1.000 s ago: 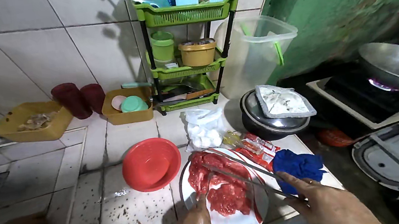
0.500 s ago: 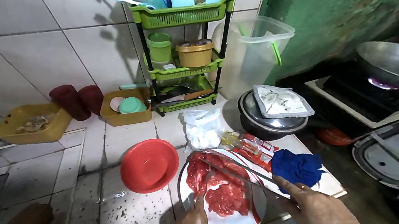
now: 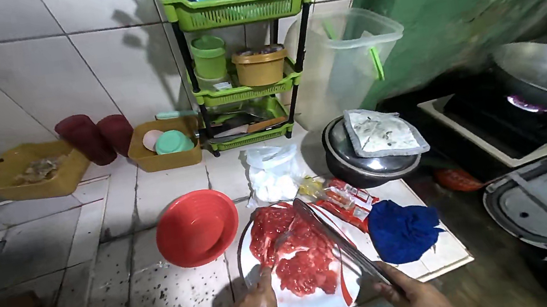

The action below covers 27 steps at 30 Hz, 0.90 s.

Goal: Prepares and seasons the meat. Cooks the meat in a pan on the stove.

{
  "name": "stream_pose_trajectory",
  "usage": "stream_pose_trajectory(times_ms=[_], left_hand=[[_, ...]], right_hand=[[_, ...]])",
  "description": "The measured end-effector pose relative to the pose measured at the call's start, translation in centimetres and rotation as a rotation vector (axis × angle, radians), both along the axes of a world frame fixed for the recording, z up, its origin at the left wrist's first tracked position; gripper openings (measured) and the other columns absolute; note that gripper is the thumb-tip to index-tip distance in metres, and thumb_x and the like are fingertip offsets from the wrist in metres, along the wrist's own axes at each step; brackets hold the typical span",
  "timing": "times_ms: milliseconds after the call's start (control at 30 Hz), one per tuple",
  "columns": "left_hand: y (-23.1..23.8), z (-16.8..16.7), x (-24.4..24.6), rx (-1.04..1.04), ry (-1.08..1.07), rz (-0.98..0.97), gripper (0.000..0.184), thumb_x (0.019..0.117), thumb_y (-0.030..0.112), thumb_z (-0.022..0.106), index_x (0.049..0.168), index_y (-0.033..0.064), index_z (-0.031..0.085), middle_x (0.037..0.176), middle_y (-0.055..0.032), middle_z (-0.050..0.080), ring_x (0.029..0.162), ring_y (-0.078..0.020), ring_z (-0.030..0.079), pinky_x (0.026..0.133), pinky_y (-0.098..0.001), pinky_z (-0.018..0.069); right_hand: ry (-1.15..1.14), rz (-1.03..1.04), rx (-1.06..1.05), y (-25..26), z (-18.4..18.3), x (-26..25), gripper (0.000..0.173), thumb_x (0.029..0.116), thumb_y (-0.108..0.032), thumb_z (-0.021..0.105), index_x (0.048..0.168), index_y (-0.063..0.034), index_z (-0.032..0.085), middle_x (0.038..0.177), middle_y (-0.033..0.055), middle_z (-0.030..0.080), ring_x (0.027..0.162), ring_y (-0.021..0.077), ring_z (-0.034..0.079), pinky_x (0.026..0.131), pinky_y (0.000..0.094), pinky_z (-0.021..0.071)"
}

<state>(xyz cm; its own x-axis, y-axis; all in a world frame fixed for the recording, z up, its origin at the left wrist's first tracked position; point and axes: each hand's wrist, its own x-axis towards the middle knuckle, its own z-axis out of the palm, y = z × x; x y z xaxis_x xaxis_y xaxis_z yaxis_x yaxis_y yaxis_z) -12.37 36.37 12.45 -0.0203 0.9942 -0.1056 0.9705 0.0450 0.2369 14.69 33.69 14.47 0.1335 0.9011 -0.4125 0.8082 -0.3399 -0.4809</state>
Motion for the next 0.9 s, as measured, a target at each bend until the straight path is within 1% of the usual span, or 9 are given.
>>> stream_pose_trajectory(times_ms=[100,167,300,400,500,600,767,833,900], left_hand=[[0.0,-0.3,0.0,0.020,0.006,-0.010,0.037,0.1043,0.014,0.049,0.135,0.0141,0.068,0.088,-0.0145,0.076,0.075,-0.0351,0.074,0.063,-0.0512,0.0586],[0.0,0.2,-0.1,-0.021,-0.045,-0.006,0.037,0.1056,0.015,0.047,0.137,0.0137,0.067,0.093,-0.0161,0.076,0.080,-0.0369,0.075,0.067,-0.0534,0.0587],[-0.2,0.9,-0.7,0.135,-0.246,-0.017,0.034,0.1032,0.010,0.051,0.131,0.0054,0.069,0.098,-0.0200,0.076,0.083,-0.0391,0.075,0.072,-0.0574,0.0596],[1.1,1.7,-0.8,0.114,-0.243,-0.023,0.034,0.1039,0.011,0.050,0.131,0.0055,0.070,0.102,-0.0193,0.076,0.088,-0.0387,0.075,0.076,-0.0570,0.0593],[3.2,3.4,-0.4,-0.183,-0.157,-0.031,0.039,0.1086,0.019,0.041,0.141,0.0135,0.063,0.117,-0.0171,0.073,0.106,-0.0364,0.071,0.091,-0.0556,0.0548],[4.5,4.1,-0.1,-0.328,-0.171,-0.035,0.041,0.1099,0.022,0.039,0.144,0.0147,0.060,0.124,-0.0152,0.071,0.115,-0.0334,0.067,0.099,-0.0543,0.0506],[3.6,3.4,-1.6,-0.361,-0.378,0.027,0.038,0.1100,0.020,0.043,0.140,0.0065,0.061,0.122,-0.0192,0.070,0.115,-0.0337,0.066,0.103,-0.0522,0.0477],[2.3,2.3,-2.3,-0.299,-0.483,0.055,0.036,0.1078,0.017,0.047,0.137,0.0030,0.064,0.117,-0.0206,0.071,0.107,-0.0328,0.068,0.098,-0.0519,0.0504],[0.8,0.9,-2.8,-0.234,-0.579,0.076,0.034,0.1051,0.013,0.048,0.130,0.0021,0.068,0.106,-0.0184,0.073,0.091,-0.0275,0.068,0.086,-0.0481,0.0533]], right_hand=[[0.132,-0.065,-0.059,0.1,-1.0,0.7,0.049,0.1055,-0.030,0.058,0.152,-0.0175,0.051,0.106,0.0156,0.073,0.087,0.0299,0.071,0.082,0.0532,0.0569],[0.266,-0.115,-0.092,-0.1,-1.1,1.1,0.051,0.1043,-0.028,0.060,0.153,-0.0149,0.050,0.102,0.0133,0.071,0.077,0.0236,0.067,0.072,0.0456,0.0564],[0.377,-0.164,-0.069,-1.4,1.1,1.7,0.050,0.1048,-0.019,0.057,0.152,-0.0061,0.046,0.102,0.0143,0.068,0.074,0.0191,0.063,0.068,0.0399,0.0539],[0.295,-0.134,-0.047,-2.5,1.4,3.1,0.048,0.1049,-0.020,0.056,0.151,-0.0057,0.050,0.106,0.0194,0.071,0.087,0.0271,0.069,0.082,0.0488,0.0560],[0.178,-0.050,-0.106,-2.9,1.3,3.9,0.048,0.1055,-0.026,0.057,0.151,-0.0112,0.052,0.115,0.0239,0.071,0.102,0.0387,0.070,0.094,0.0607,0.0521],[0.119,-0.003,-0.133,-2.5,1.3,3.6,0.049,0.1061,-0.030,0.057,0.153,-0.0166,0.051,0.119,0.0225,0.071,0.108,0.0401,0.069,0.098,0.0627,0.0501],[0.114,0.060,-0.158,-0.3,1.3,2.8,0.051,0.1063,-0.034,0.057,0.156,-0.0241,0.048,0.120,0.0201,0.071,0.108,0.0393,0.069,0.096,0.0630,0.0504],[0.116,0.085,-0.175,0.6,1.3,2.2,0.052,0.1065,-0.036,0.056,0.157,-0.0255,0.046,0.124,0.0178,0.070,0.112,0.0366,0.068,0.099,0.0609,0.0497],[0.113,0.122,-0.181,1.4,1.3,1.7,0.053,0.1066,-0.036,0.055,0.157,-0.0271,0.045,0.126,0.0159,0.070,0.114,0.0349,0.068,0.101,0.0596,0.0496]])
